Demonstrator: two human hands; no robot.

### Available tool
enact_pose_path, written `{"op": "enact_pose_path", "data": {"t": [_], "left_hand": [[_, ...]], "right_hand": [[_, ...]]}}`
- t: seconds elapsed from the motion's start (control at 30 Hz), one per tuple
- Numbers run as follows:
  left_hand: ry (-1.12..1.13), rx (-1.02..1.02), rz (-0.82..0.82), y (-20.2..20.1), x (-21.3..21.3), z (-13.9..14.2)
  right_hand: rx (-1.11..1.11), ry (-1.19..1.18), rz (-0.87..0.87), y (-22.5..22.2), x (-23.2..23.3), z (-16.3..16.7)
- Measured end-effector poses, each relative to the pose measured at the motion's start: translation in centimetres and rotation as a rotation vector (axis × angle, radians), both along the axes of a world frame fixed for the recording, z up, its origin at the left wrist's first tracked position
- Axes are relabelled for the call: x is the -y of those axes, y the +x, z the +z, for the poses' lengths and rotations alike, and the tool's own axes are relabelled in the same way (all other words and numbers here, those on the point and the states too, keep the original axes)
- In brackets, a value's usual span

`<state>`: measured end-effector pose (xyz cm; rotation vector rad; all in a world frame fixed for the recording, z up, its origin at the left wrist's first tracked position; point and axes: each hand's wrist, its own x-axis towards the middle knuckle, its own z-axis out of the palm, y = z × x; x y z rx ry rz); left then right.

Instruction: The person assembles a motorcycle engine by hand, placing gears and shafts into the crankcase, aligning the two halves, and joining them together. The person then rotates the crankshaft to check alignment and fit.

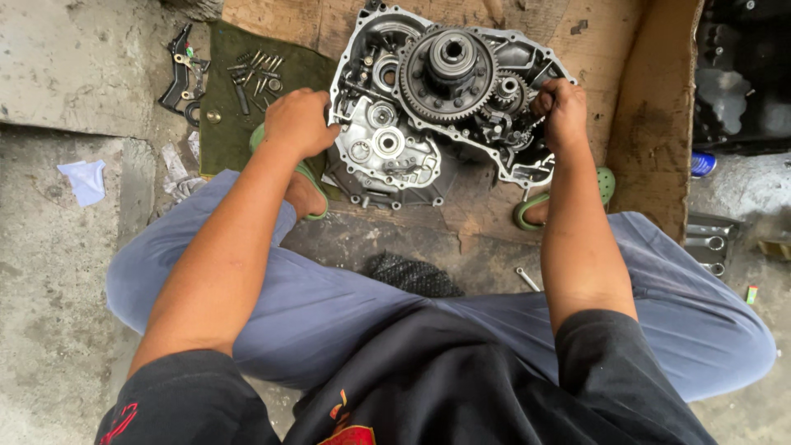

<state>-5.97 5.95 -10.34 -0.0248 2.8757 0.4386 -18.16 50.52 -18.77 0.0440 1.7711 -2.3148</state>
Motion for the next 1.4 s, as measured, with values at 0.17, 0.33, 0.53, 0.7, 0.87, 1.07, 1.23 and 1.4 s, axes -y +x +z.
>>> {"op": "enact_pose_path", "data": {"t": [0.17, 0.33, 0.53, 0.7, 0.87, 1.07, 1.23, 1.4], "left_hand": [[0.021, 0.028, -0.003, -0.3, -0.9, 0.0], [-0.009, 0.063, -0.034, 0.3, -1.1, -1.5], [-0.018, 0.183, 0.001, 0.9, -1.9, -2.5], [-0.001, 0.166, -0.007, 0.5, -2.4, -1.7], [0.017, 0.076, -0.05, 0.0, -2.7, -3.3], [-0.04, 0.107, -0.119, -0.8, -4.2, -8.9], [0.027, 0.056, -0.15, -1.0, -6.8, -12.4], [0.024, 0.02, -0.136, -1.6, -8.7, -13.7]], "right_hand": [[0.0, -0.034, -0.062, 0.6, -2.1, 0.0], [0.048, -0.161, -0.207, 1.9, -5.9, -0.9], [0.03, -0.224, -0.216, 2.6, -7.4, -1.7], [0.01, -0.16, -0.175, 1.5, -5.2, -1.1], [-0.003, -0.132, -0.124, 1.4, -4.4, -0.2], [0.017, -0.146, -0.16, 2.3, -4.9, 0.7], [0.006, -0.185, -0.155, 2.8, -4.6, 1.6], [0.005, -0.199, -0.149, 3.2, -4.3, 2.4]]}}
